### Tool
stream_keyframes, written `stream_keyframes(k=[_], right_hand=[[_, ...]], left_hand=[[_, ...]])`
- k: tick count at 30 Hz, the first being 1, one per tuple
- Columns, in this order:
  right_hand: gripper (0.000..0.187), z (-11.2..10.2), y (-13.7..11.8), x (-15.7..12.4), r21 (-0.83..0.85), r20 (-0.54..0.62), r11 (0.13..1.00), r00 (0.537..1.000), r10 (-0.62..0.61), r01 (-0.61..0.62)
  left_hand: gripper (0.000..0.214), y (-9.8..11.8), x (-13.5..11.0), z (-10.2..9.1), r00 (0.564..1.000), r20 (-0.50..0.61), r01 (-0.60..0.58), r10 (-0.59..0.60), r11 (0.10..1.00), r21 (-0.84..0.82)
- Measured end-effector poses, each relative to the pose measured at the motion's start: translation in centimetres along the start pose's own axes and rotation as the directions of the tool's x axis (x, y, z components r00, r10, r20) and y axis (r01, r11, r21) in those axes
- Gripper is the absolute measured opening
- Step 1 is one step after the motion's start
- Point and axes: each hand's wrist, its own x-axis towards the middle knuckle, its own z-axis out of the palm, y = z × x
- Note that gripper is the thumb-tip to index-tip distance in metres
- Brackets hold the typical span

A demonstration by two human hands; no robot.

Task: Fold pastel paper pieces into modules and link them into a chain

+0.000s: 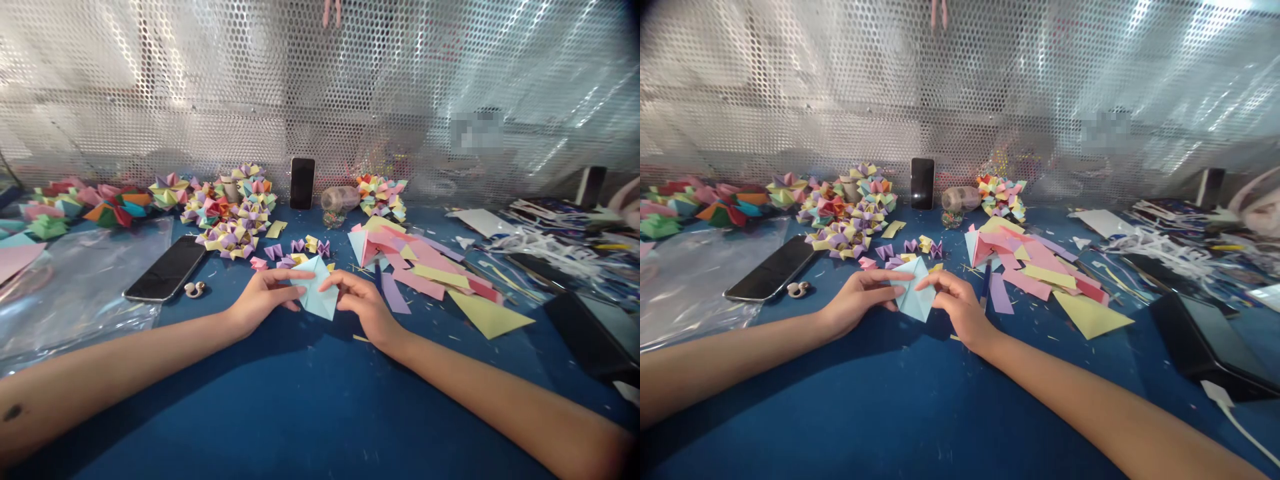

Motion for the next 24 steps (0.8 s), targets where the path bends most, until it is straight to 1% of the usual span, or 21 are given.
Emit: stream_keyframes(k=[2,4,7,11,14,18,21,24], right_hand=[[0.029,-0.05,0.14,-0.07,0.024,0.022,0.999,0.999,0.039,-0.04],[0.027,-0.01,0.28,-0.11,0.052,0.017,0.997,0.998,0.055,-0.056],[0.019,0.04,0.42,-0.07,0.089,-0.018,0.996,1.0,0.013,-0.012],[0.011,-0.11,0.39,-0.06,0.064,-0.046,0.997,0.998,-0.042,0.045],[0.01,-0.23,0.27,-0.14,0.037,-0.044,0.996,0.996,-0.078,0.08],[0.004,-0.31,0.12,-0.23,0.016,-0.017,0.993,0.993,-0.115,0.115],[0.004,-0.25,-0.01,-0.21,0.015,-0.026,0.99,0.989,-0.142,0.143],[0.01,-0.01,-0.2,-0.16,0.009,-0.082,0.992,0.989,-0.122,0.123]], left_hand=[[0.031,-0.04,0.04,-0.14,1.0,0.007,0.005,-0.005,0.999,-0.053],[0.036,-0.11,0.05,-0.24,0.999,0.034,-0.002,0.005,0.997,-0.078],[0.043,-0.25,0.01,-0.33,0.996,0.083,-0.019,0.026,0.996,-0.083],[0.049,-0.31,-0.06,-0.39,0.993,0.117,-0.017,0.026,0.997,-0.073],[0.054,-0.18,-0.11,-0.39,0.99,0.144,-0.001,0.01,0.998,-0.06],[0.056,-0.1,-0.14,-0.36,0.989,0.146,0.006,0.003,0.998,-0.059],[0.056,-0.21,-0.09,-0.39,0.989,0.149,0.004,0.006,0.998,-0.065],[0.056,-0.31,-0.01,-0.46,0.987,0.16,0.003,0.009,0.997,-0.072]])
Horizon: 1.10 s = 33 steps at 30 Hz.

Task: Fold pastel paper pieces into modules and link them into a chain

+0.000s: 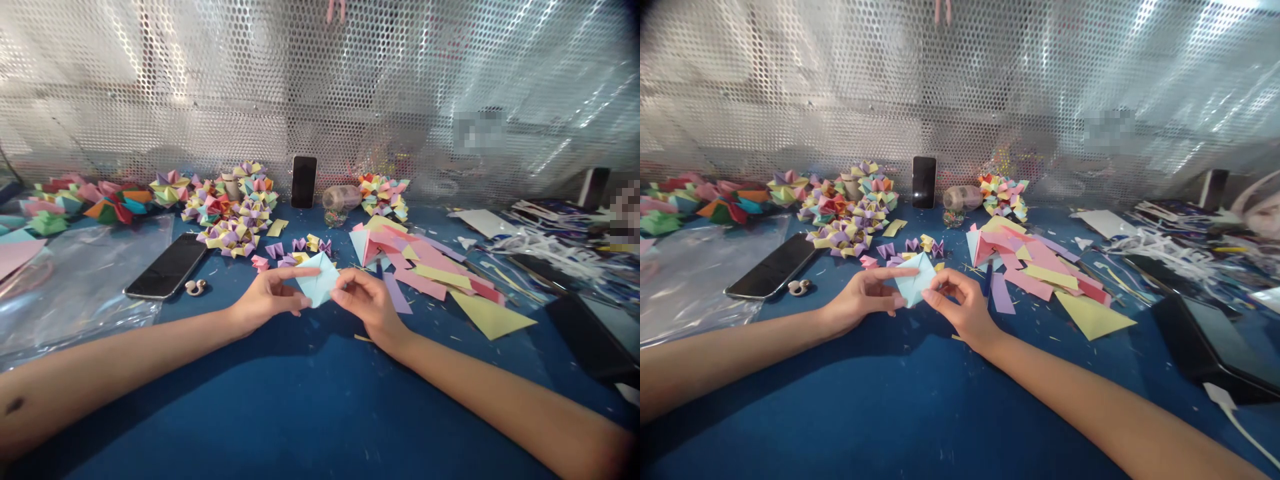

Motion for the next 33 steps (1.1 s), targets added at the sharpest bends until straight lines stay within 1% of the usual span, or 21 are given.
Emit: stream_keyframes(k=[5,8,12,14,16,20,25,30,33], right_hand=[[0.016,0.53,-0.12,-0.05,-0.074,-0.119,0.993,0.989,0.083,-0.093],[0.017,0.7,0.04,-0.13,-0.13,-0.159,0.988,0.985,0.067,-0.088],[0.017,0.72,0.19,-0.12,-0.179,-0.176,0.981,0.984,0.039,-0.07],[0.017,0.73,0.22,-0.1,-0.185,-0.175,0.98,0.984,0.035,-0.068],[0.017,0.77,0.23,-0.11,-0.156,-0.175,0.984,0.983,0.055,-0.082],[0.031,0.93,0.23,-0.15,-0.058,-0.177,0.99,0.977,0.117,-0.129],[0.036,0.93,0.17,-0.02,-0.027,-0.175,0.99,0.976,0.13,-0.137],[0.057,0.85,0.2,0.01,-0.052,-0.054,0.98,0.981,0.188,-0.191],[0.054,0.91,0.16,-0.08,-0.085,-0.045,0.981,0.984,0.17,-0.174]], left_hand=[[0.058,0.16,-0.07,0.09,0.999,0.036,0.008,-0.009,1.0,0.018],[0.056,0.39,-0.24,0.33,1.0,0.029,0.011,-0.012,0.998,0.054],[0.053,0.44,-0.27,0.55,1.0,-0.01,-0.011,0.012,0.99,0.138],[0.053,0.31,-0.18,0.57,0.999,-0.017,-0.024,0.028,0.982,0.189],[0.053,0.15,-0.1,0.54,0.999,-0.008,-0.04,0.042,0.975,0.218],[0.053,-0.14,-0.08,0.46,0.998,-0.008,-0.055,0.058,0.97,0.236],[0.052,-0.22,-0.26,0.52,0.998,-0.014,-0.056,0.061,0.967,0.248],[0.048,0.1,-0.42,0.84,0.998,-0.022,-0.059,0.067,0.965,0.257],[0.048,0.11,-0.39,0.81,0.997,-0.019,-0.066,0.073,0.961,0.268]])
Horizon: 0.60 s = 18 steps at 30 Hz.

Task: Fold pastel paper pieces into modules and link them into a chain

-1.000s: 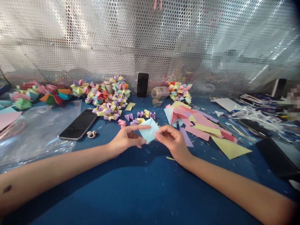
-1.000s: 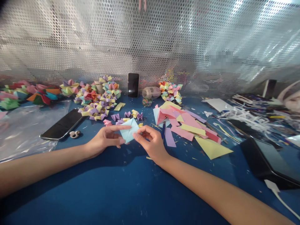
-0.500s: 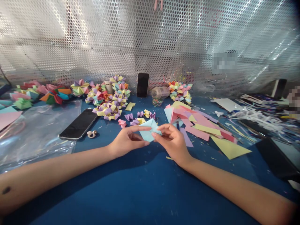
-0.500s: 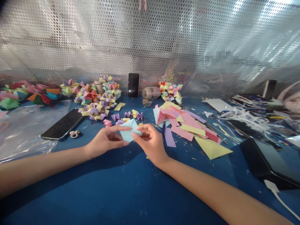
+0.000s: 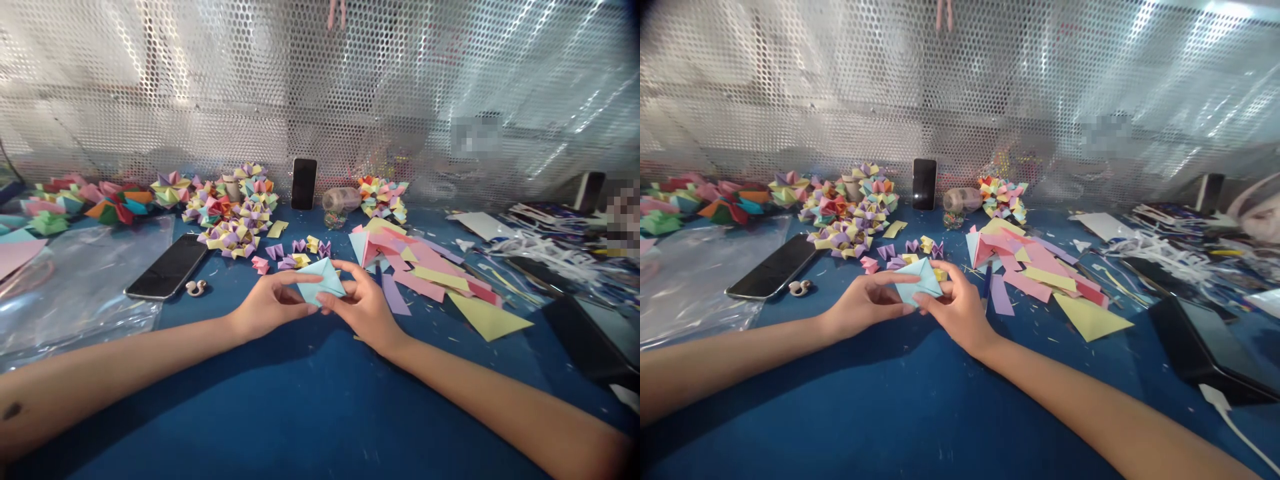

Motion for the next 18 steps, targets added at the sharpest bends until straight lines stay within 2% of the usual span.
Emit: stream_keyframes(k=[8,13,15,18], right_hand=[[0.041,-0.25,-0.69,0.1,0.081,-0.03,0.997,0.999,0.023,-0.02],[0.042,-0.44,-0.38,0.11,0.084,-0.015,0.996,1.0,-0.025,0.026],[0.042,-0.44,-0.28,0.09,0.074,-0.003,0.997,0.999,-0.032,0.032],[0.039,-0.41,-0.27,0.13,0.053,0.005,0.999,1.0,-0.013,0.013]], left_hand=[[0.05,-0.34,0.13,-0.19,0.999,0.032,0.022,-0.022,0.999,-0.023],[0.036,-0.07,0.22,-0.04,1.0,-0.015,-0.022,0.022,0.999,-0.042],[0.042,0.01,0.33,-0.02,1.0,-0.02,-0.022,0.021,0.998,-0.054],[0.057,0.16,0.5,-0.02,0.998,-0.028,0.045,-0.047,0.997,-0.064]])
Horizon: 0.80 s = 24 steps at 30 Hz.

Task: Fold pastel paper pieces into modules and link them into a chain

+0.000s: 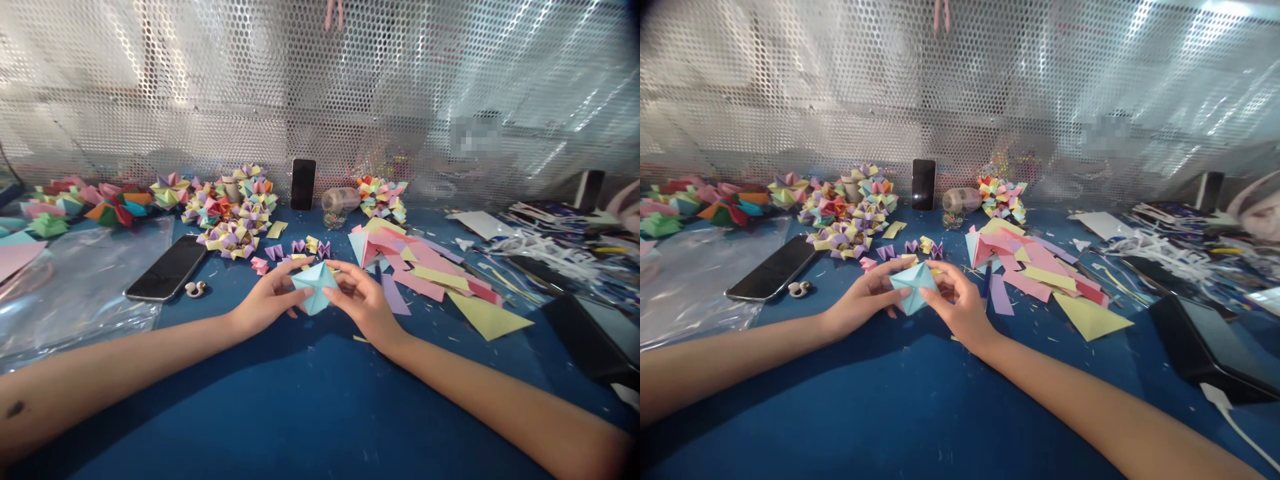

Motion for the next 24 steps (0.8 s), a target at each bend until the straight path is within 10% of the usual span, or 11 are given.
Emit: stream_keyframes(k=[16,24], right_hand=[[0.019,-0.28,0.2,0.04,0.177,0.107,0.983,0.994,0.037,-0.056],[0.014,-0.08,-0.07,0.04,0.044,0.054,0.999,0.998,-0.018,0.016]], left_hand=[[0.019,-0.55,0.43,-0.08,0.987,-0.157,-0.007,-0.024,0.98,-0.198],[0.024,0.08,-0.52,0.35,0.996,0.089,-0.001,0.009,0.995,-0.097]])
